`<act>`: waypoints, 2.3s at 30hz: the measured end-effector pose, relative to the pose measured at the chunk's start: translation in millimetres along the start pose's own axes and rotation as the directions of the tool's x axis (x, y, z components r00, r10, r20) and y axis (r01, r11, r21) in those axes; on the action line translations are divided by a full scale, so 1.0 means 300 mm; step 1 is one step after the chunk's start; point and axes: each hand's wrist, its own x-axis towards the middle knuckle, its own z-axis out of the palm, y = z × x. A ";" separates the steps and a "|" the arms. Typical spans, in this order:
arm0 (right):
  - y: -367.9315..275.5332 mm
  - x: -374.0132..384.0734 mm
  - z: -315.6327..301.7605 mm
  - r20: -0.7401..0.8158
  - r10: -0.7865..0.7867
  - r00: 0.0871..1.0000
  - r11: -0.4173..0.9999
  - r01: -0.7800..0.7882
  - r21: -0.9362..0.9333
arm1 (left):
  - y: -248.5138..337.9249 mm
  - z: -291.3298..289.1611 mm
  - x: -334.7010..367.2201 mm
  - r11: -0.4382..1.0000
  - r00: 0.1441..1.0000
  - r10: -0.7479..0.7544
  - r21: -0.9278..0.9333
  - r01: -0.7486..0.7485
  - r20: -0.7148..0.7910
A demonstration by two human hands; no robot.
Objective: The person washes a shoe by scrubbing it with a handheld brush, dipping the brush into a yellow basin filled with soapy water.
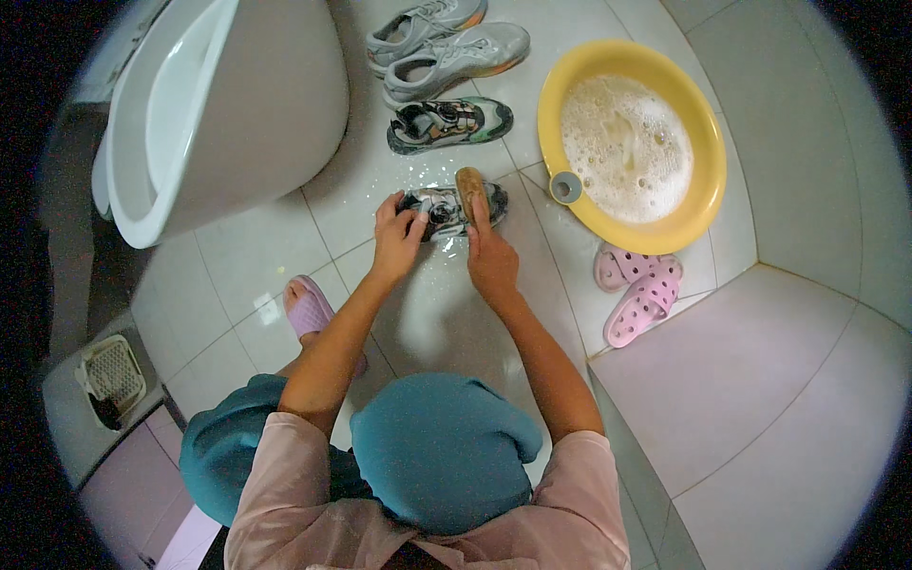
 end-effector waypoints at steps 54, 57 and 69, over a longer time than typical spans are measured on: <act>0.039 0.014 0.066 -0.057 0.055 0.997 0.990 -0.047 0.134 | 0.132 0.080 0.103 0.492 0.782 -0.561 -0.650 0.580 0.273; 0.065 0.033 0.028 -0.009 0.017 1.000 0.998 -0.016 0.066 | 0.201 0.026 0.093 0.729 0.846 -0.487 -0.433 0.530 0.216; 0.046 -0.093 0.106 0.139 -0.138 0.981 0.949 0.171 -0.265 | 0.052 0.067 0.094 0.968 0.974 -0.079 0.250 0.024 0.213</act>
